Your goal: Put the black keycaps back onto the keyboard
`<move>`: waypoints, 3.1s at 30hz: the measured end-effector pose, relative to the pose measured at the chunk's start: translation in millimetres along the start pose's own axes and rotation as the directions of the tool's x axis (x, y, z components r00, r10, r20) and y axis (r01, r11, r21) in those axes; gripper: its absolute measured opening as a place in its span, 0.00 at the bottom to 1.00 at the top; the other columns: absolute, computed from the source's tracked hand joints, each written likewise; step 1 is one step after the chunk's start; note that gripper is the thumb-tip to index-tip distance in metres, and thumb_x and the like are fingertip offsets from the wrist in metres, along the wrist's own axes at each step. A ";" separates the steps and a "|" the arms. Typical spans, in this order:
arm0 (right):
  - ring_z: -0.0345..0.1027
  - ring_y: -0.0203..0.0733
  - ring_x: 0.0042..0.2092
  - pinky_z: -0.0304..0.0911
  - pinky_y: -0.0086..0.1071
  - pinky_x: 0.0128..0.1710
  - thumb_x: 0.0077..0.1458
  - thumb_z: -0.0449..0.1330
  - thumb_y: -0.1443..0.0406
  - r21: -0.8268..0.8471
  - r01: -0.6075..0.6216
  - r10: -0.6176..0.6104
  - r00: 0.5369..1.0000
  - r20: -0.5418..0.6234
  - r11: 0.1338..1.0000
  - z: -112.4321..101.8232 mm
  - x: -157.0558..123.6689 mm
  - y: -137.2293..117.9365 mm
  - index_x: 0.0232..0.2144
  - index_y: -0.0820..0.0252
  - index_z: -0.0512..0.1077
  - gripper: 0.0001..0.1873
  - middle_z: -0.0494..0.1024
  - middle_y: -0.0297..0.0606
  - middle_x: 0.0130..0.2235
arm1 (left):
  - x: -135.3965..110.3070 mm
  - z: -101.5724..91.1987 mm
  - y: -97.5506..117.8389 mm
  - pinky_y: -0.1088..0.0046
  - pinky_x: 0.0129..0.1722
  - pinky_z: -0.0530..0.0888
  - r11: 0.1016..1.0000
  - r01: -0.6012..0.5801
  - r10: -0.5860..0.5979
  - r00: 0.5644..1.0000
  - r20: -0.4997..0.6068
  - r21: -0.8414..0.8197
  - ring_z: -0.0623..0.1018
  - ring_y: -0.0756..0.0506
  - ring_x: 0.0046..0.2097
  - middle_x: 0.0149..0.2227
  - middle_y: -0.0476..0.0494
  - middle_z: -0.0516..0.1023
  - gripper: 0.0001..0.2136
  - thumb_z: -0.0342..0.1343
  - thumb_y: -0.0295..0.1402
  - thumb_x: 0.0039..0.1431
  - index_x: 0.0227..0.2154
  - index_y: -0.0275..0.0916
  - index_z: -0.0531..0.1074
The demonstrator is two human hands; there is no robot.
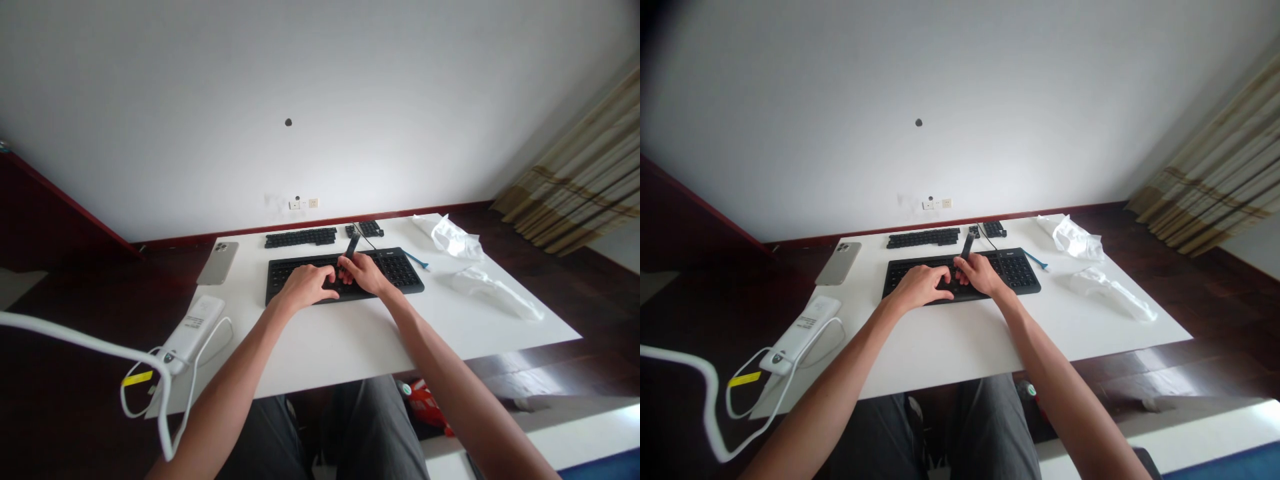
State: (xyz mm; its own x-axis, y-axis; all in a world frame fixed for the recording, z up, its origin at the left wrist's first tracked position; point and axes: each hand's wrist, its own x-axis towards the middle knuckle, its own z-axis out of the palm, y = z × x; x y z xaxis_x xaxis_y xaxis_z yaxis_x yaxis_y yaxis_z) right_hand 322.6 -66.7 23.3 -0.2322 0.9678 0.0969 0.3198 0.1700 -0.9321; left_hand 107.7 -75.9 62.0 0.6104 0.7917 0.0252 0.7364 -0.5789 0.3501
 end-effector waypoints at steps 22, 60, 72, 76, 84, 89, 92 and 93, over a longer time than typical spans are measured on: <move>0.67 0.39 0.30 0.60 0.32 0.34 0.69 0.48 0.46 -0.224 0.290 -0.261 0.953 0.150 0.930 5.4 -8.6 -21.5 0.28 0.59 0.73 0.29 0.76 0.36 0.27 | 4.8 7.8 -13.7 0.74 0.30 0.62 0.973 -0.008 -0.001 0.999 -0.036 -0.230 0.73 0.50 0.29 0.27 0.52 0.76 0.09 0.65 0.40 0.57 0.37 0.43 0.81; 0.38 0.29 0.21 0.36 0.31 0.19 0.55 0.67 0.47 0.647 0.035 0.012 0.998 -0.068 0.761 47.2 7.6 -9.3 0.17 0.55 0.52 0.33 0.48 0.24 0.19 | 6.9 16.7 -12.3 0.73 0.29 0.60 0.986 0.010 -0.023 0.997 -0.076 -0.169 0.75 0.47 0.30 0.30 0.51 0.78 0.08 0.63 0.40 0.58 0.38 0.44 0.77; 0.36 0.30 0.20 0.37 0.29 0.18 0.56 0.62 0.57 0.754 0.040 0.095 0.986 -0.135 0.656 37.8 9.3 -15.9 0.18 0.55 0.47 0.29 0.45 0.23 0.18 | 10.1 29.4 -3.6 0.72 0.28 0.58 0.985 0.013 -0.042 0.985 -0.167 -0.170 0.72 0.48 0.29 0.28 0.50 0.75 0.09 0.63 0.42 0.59 0.33 0.42 0.77; 0.38 0.31 0.20 0.42 0.28 0.17 0.57 0.62 0.57 0.755 0.040 0.093 0.987 -0.132 0.655 35.9 8.9 -15.6 0.18 0.55 0.47 0.28 0.46 0.24 0.18 | 10.5 32.3 -4.8 0.73 0.27 0.58 0.979 0.011 -0.048 0.983 -0.179 -0.203 0.70 0.49 0.27 0.26 0.51 0.74 0.09 0.64 0.42 0.58 0.32 0.43 0.78; 0.54 0.32 0.24 0.56 0.27 0.22 0.59 0.60 0.56 0.660 0.243 -0.021 0.945 -0.326 0.711 15.5 3.3 -26.0 0.30 0.54 0.64 0.12 0.60 0.29 0.26 | 12.0 33.2 -9.2 0.74 0.30 0.62 0.945 -0.030 -0.039 0.978 -0.203 -0.326 0.72 0.50 0.28 0.26 0.52 0.74 0.07 0.62 0.36 0.60 0.39 0.44 0.81; 0.60 0.34 0.25 0.53 0.26 0.19 0.62 0.54 0.53 0.313 0.293 -0.042 0.788 -0.615 0.904 -36.4 -16.2 -17.6 0.43 0.51 0.66 0.12 0.69 0.31 0.32 | 11.6 29.5 -13.1 0.74 0.31 0.64 0.934 -0.055 -0.014 0.982 -0.189 -0.354 0.71 0.51 0.28 0.25 0.53 0.73 0.07 0.61 0.35 0.61 0.40 0.43 0.81; 0.61 0.36 0.23 0.56 0.29 0.21 0.65 0.50 0.50 -0.028 0.082 -0.078 0.706 -0.704 0.996 -72.6 -46.2 -0.4 0.49 0.52 0.67 0.18 0.74 0.33 0.32 | 11.2 27.5 -15.7 0.74 0.32 0.65 0.930 -0.087 0.018 0.981 -0.192 -0.358 0.71 0.51 0.27 0.25 0.53 0.73 0.08 0.59 0.34 0.63 0.41 0.43 0.81; 0.63 0.38 0.24 0.59 0.31 0.23 0.65 0.51 0.50 -0.158 -0.046 -0.083 0.690 -0.719 0.986 -84.0 -58.0 7.0 0.48 0.54 0.69 0.19 0.75 0.34 0.30 | 11.0 27.2 -16.4 0.74 0.32 0.66 0.932 -0.097 0.028 0.980 -0.198 -0.349 0.72 0.50 0.28 0.25 0.52 0.73 0.08 0.58 0.34 0.63 0.41 0.43 0.81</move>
State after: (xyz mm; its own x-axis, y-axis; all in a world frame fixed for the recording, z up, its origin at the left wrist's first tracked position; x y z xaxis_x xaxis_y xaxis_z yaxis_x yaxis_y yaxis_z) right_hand 415.4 -106.0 40.4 0.4739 0.7868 0.3954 0.4717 0.1524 -0.8685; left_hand 110.3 -63.0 31.1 0.5611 0.7980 0.2199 0.5250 -0.5484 0.6508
